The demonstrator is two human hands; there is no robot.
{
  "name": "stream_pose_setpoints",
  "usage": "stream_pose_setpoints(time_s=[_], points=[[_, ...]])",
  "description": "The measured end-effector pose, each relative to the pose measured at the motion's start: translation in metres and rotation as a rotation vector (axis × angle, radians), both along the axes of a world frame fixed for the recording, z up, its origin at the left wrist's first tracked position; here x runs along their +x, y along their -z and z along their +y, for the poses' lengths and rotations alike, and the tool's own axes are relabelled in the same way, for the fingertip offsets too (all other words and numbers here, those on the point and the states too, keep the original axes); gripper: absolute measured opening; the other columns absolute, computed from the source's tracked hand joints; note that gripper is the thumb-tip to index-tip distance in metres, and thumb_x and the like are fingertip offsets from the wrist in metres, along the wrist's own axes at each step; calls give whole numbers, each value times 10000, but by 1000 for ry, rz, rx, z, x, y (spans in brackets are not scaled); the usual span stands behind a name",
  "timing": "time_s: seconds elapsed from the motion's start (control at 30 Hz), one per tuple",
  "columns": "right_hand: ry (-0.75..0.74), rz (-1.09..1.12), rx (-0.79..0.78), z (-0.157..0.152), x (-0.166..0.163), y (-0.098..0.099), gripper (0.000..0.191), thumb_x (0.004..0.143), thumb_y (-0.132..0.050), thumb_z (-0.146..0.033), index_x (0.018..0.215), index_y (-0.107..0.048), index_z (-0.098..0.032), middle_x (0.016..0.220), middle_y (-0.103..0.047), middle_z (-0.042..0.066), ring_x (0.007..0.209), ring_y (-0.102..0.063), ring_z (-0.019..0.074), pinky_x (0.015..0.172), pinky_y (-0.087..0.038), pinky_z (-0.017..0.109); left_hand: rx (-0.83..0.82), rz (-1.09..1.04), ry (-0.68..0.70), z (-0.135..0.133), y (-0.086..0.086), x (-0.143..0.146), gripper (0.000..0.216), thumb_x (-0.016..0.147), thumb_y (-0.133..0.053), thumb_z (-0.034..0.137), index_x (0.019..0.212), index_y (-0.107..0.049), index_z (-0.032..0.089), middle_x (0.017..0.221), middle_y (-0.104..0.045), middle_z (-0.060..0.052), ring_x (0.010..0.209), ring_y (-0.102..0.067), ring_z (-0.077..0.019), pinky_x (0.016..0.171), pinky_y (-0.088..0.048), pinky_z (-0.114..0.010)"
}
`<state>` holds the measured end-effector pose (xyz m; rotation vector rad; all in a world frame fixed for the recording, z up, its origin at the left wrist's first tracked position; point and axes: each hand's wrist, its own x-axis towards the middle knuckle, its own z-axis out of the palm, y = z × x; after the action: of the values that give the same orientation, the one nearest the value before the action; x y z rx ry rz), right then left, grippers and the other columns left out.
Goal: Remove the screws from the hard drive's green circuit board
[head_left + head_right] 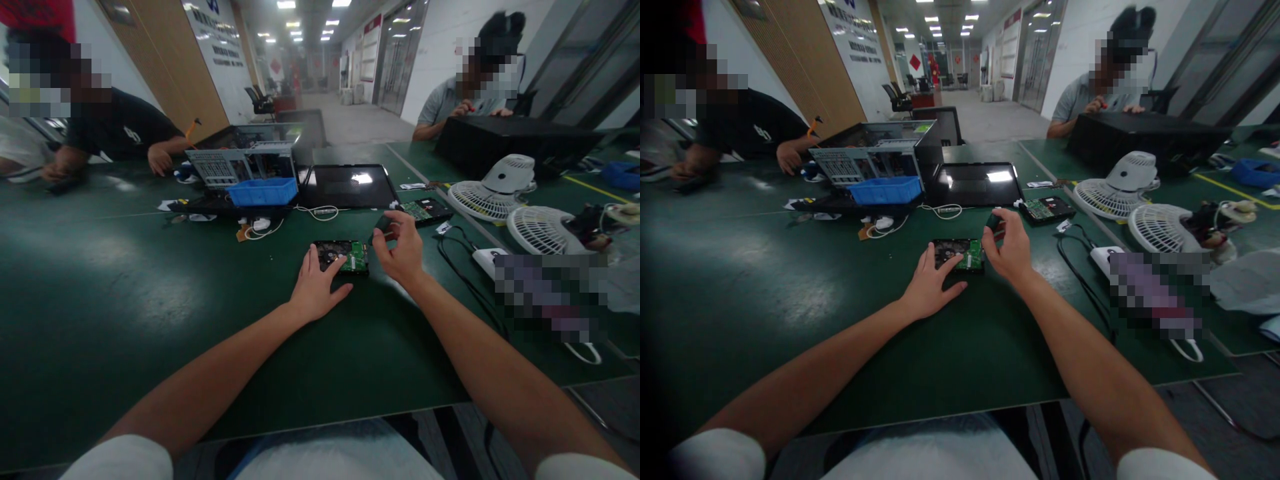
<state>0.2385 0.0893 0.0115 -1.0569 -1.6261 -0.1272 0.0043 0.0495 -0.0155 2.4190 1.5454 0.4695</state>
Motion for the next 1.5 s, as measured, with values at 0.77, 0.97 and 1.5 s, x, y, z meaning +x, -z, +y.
stream_pose_setpoints(time_s=[0.77,0.97,1.5], points=[[24,68,-8,0,-2,-2,405,917,-709,-382,1251,-522,-249,1081,-679,63,792,-707,189,644,-617,336,13,12,-4,0,-1,1,690,951,-585,644,1576,-423,402,1763,47,-68,1590,-33,-480,1226,-264,-619],[29,-21,37,-3,0,-4,357,952,-640,-307,1291,-543,-254,1066,-638,64,798,-681,188,654,-620,349,9,12,0,0,0,0,704,947,-573,666,1581,-412,404,1765,58,-61,1587,-34,-489,1219,-273,-628],[50,16,66,1,3,-4,316,927,-696,-350,1196,-566,-244,1069,-635,67,771,-667,182,652,-624,351,15,-1,5,1,3,0,698,946,-582,658,1579,-417,413,1760,91,-67,1585,-33,-496,1219,-261,-644]])
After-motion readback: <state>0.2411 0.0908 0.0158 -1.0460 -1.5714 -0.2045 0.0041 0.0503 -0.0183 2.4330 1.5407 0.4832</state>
